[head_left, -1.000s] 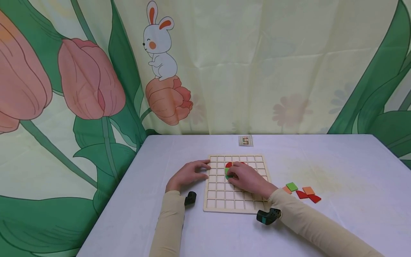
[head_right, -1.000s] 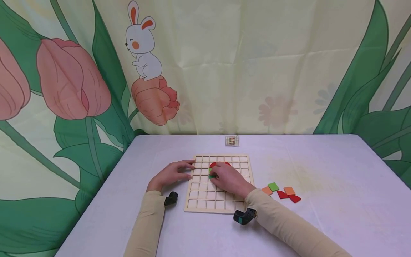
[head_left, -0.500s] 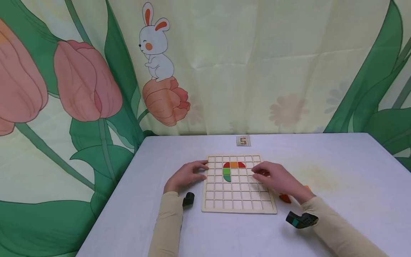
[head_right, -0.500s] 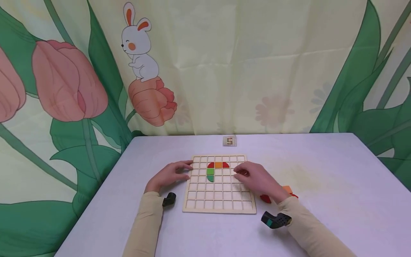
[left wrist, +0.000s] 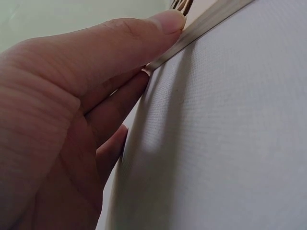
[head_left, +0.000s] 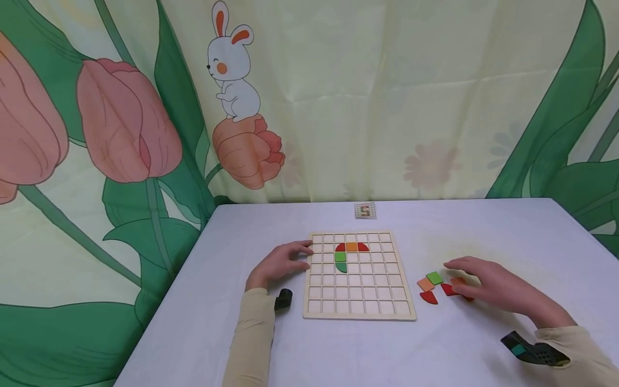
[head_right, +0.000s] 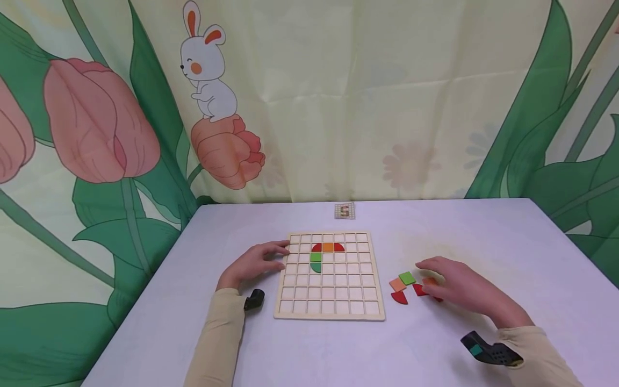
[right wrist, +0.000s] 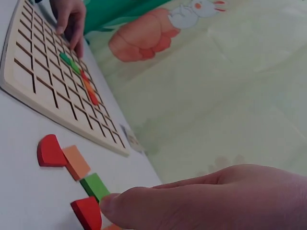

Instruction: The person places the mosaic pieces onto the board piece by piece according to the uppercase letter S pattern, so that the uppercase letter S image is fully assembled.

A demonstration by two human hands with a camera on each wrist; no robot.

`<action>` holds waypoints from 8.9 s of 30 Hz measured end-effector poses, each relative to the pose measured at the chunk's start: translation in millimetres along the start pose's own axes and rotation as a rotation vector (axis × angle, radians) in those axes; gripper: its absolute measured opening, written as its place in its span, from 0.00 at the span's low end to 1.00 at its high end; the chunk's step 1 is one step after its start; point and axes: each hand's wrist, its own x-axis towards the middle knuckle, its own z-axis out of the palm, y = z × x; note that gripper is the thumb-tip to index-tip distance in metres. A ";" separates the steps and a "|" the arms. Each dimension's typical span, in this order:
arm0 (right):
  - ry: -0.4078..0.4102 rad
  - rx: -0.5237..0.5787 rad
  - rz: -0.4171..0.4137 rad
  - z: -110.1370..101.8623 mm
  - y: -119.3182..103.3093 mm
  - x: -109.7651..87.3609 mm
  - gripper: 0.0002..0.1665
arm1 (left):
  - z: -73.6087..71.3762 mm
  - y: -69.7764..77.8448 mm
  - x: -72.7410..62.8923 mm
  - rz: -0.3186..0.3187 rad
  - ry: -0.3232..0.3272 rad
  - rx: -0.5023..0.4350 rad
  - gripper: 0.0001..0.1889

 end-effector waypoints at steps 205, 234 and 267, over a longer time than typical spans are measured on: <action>-0.060 -0.031 0.062 4.1 5.6 23.3 0.18 | -0.1 2.8 -2.7 0.019 -0.011 0.014 0.17; 0.153 -0.062 0.046 15.1 15.4 32.2 0.18 | 0.9 0.4 -0.7 0.000 -0.008 0.007 0.17; 0.100 0.057 -0.070 22.6 -42.2 67.3 0.15 | 0.1 2.5 -1.6 0.006 -0.006 -0.007 0.16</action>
